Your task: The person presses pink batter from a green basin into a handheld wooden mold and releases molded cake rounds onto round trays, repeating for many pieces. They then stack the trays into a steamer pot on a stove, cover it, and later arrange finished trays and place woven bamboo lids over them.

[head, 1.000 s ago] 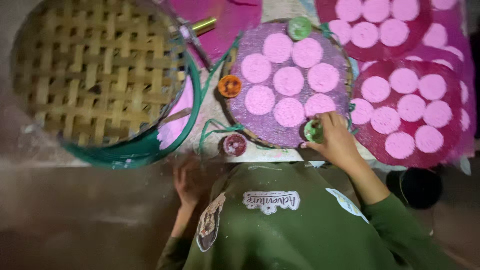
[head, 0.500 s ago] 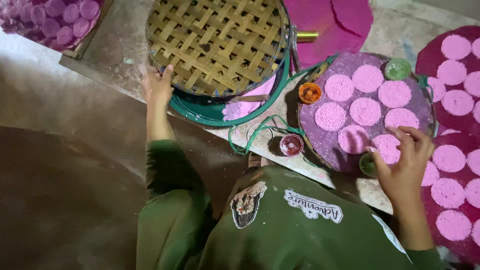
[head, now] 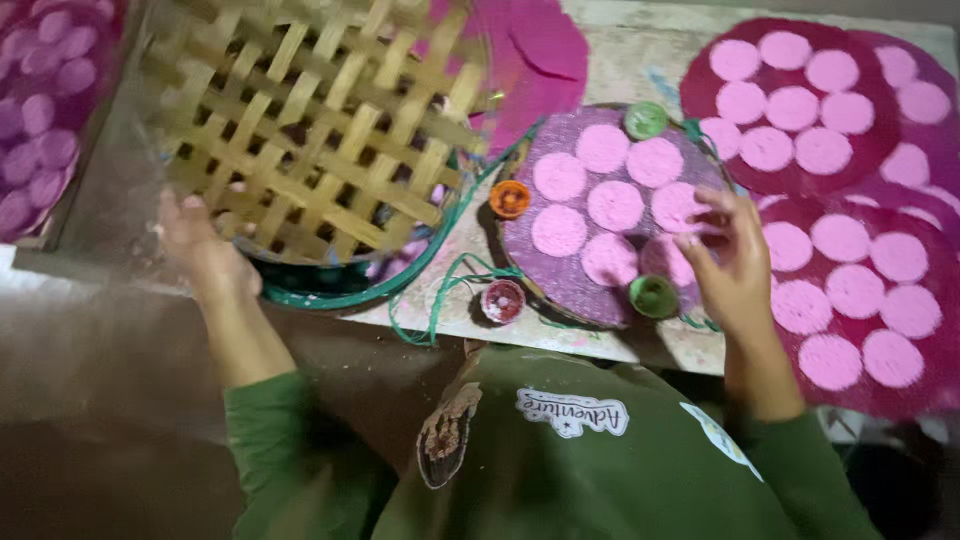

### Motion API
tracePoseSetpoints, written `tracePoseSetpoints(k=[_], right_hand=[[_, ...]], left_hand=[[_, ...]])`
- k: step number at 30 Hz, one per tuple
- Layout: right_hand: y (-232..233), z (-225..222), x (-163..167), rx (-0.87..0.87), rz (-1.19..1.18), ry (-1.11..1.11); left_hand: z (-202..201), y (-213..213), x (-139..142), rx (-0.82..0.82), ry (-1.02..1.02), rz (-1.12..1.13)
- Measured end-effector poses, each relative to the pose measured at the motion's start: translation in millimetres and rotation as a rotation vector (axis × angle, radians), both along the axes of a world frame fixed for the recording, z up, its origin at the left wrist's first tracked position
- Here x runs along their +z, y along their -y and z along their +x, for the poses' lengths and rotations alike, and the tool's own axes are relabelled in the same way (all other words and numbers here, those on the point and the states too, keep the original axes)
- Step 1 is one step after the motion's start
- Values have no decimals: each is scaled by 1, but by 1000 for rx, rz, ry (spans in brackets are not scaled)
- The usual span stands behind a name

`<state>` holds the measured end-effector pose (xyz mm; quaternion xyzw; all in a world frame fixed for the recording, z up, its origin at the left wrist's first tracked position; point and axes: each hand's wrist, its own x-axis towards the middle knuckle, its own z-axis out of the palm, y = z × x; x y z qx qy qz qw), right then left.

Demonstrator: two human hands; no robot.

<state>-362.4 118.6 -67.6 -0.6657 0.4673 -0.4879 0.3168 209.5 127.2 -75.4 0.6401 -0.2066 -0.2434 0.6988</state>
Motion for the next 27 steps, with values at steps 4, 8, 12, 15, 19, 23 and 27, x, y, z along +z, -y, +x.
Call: tracePoseSetpoints(k=[4, 8, 12, 15, 19, 23, 27], right_hand=[[17, -24, 9, 160, 40, 480], [11, -52, -11, -66, 59, 598], [2, -73, -61, -426, 125, 462], [5, -88, -99, -468, -56, 53], [18, -92, -137, -573, 227, 99], [22, -80, -160, -562, 74, -224], [17, -71, -164, -550, 79, -296]], left_hand=[[-102, 23, -21, -376, 207, -251], [-211, 38, -64, -655, 49, -32], [-249, 49, -87, -733, 668, -73], [-254, 54, -102, -775, 698, 45], [-252, 60, -119, -635, 1045, 146], [-248, 55, -125, -584, 1127, 254], [-247, 47, -120, -602, 1161, 396]])
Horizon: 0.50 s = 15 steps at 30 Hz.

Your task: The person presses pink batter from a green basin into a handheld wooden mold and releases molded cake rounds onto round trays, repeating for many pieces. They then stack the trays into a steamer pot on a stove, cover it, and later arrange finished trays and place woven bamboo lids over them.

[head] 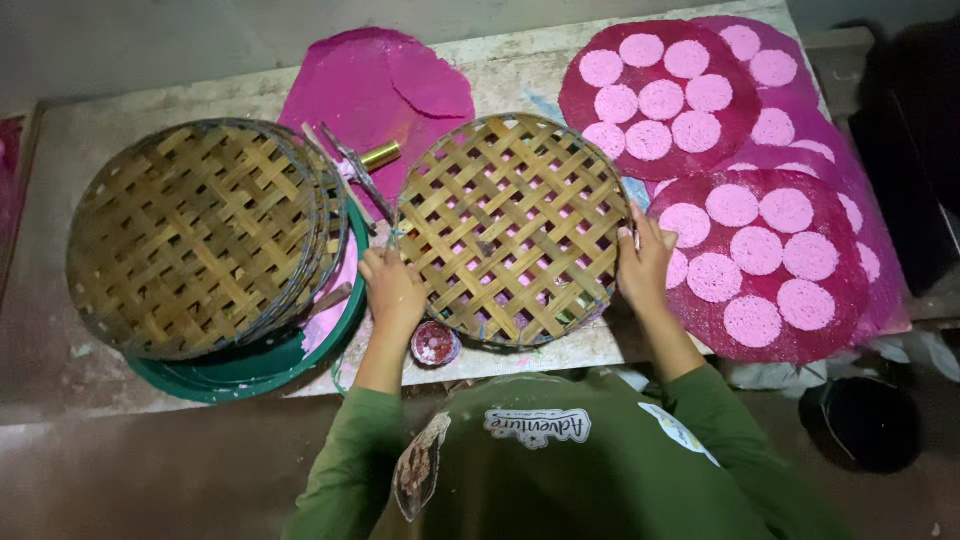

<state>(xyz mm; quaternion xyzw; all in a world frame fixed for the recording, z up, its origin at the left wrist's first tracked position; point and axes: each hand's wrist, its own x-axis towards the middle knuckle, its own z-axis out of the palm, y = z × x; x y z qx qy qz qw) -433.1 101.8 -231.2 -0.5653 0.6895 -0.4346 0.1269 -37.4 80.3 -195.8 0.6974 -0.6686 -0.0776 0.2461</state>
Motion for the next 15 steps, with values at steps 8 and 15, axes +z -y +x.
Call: tracePoseSetpoints(k=[8, 15], right_hand=[[-31, 3, 17, -34, -74, -103], [-134, -158, 17, -470, -129, -129]], left_hand=[[-23, -17, 61, 107, -12, 90], [-142, -9, 105, -753, -89, 52]])
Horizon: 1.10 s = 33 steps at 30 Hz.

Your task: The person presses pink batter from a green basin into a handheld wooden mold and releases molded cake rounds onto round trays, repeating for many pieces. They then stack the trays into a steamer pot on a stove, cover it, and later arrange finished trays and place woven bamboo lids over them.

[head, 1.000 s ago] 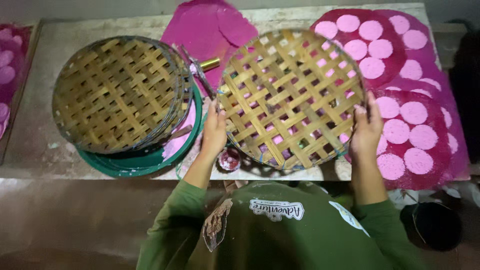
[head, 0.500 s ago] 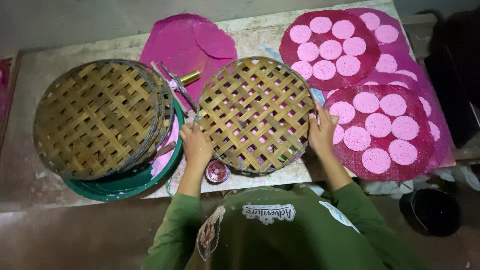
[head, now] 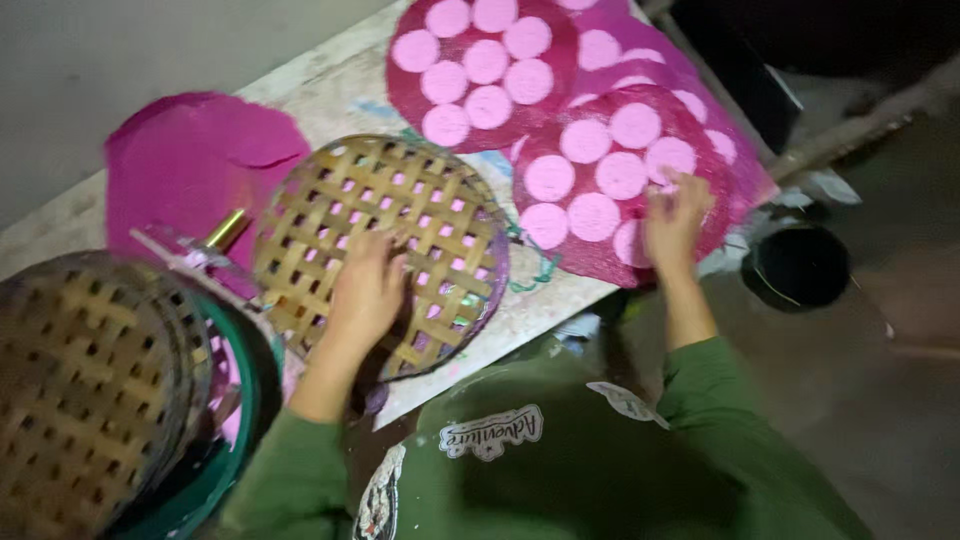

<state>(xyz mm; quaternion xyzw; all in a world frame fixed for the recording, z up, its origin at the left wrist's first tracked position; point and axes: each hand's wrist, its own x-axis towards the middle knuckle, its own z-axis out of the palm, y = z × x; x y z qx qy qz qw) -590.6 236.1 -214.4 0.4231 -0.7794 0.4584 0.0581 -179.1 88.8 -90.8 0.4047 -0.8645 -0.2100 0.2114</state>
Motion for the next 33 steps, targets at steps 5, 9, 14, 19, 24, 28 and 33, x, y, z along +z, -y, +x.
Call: tracePoseSetpoints(k=[5, 9, 14, 19, 24, 28, 33], right_hand=[[-55, -93, -11, -258, 128, 81], [-51, -111, -7, -245, 268, 120], [-36, -103, 2, -298, 315, 151], [-34, -90, 8, -252, 128, 8], [-32, -83, 14, -263, 127, -1], [-29, -87, 17, -125, -29, -83], [-13, -101, 48, 24, -112, -6]], left_hand=[[-148, 52, -42, -292, -114, 133], [-244, 100, -73, -59, 23, 299], [-279, 104, -90, -281, 600, 52], [-287, 95, -85, -337, 867, 213], [-285, 83, -81, -170, 777, 275], [-286, 78, -77, 26, 643, 246], [-289, 90, -48, -41, 403, 175]])
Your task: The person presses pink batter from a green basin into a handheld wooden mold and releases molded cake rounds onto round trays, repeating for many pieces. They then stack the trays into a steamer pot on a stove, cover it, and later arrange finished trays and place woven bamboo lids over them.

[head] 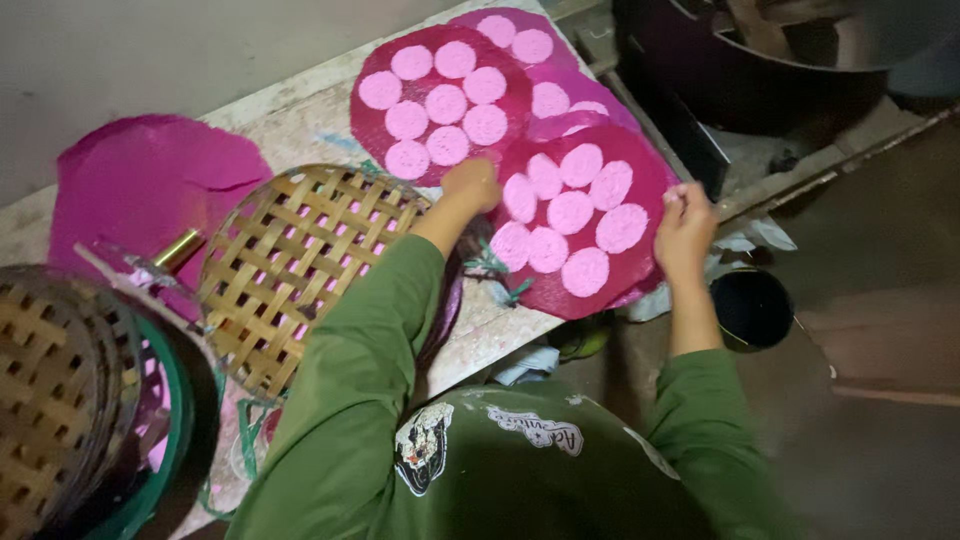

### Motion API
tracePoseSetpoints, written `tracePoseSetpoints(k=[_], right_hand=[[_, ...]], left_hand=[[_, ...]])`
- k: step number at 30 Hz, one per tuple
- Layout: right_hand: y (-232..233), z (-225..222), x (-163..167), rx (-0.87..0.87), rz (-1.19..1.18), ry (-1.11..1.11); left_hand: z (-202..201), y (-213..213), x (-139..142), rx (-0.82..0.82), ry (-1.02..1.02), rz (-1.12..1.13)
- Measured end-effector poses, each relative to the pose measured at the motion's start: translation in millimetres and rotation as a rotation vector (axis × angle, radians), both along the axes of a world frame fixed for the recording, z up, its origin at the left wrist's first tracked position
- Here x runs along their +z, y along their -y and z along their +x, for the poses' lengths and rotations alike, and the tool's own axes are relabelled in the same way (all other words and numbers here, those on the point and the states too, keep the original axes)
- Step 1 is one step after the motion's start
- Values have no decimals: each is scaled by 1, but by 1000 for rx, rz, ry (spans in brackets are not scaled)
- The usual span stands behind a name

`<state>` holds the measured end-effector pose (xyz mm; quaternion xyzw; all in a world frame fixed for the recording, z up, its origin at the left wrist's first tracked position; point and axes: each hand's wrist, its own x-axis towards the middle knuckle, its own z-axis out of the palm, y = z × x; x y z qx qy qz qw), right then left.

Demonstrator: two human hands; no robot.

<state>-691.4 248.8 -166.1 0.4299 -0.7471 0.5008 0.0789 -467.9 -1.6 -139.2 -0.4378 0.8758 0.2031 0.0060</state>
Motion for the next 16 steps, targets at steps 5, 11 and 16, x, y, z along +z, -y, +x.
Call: tracePoseSetpoints(k=[5, 11, 16], right_hand=[[21, -4, 81, 221, 31, -124], [83, 68, 154, 453, -34, 196], [154, 161, 174, 719, -99, 390]], left_hand=[[51, 17, 48, -33, -286, -82], [189, 38, 105, 57, -565, -108], [310, 27, 157, 278, -609, -45]])
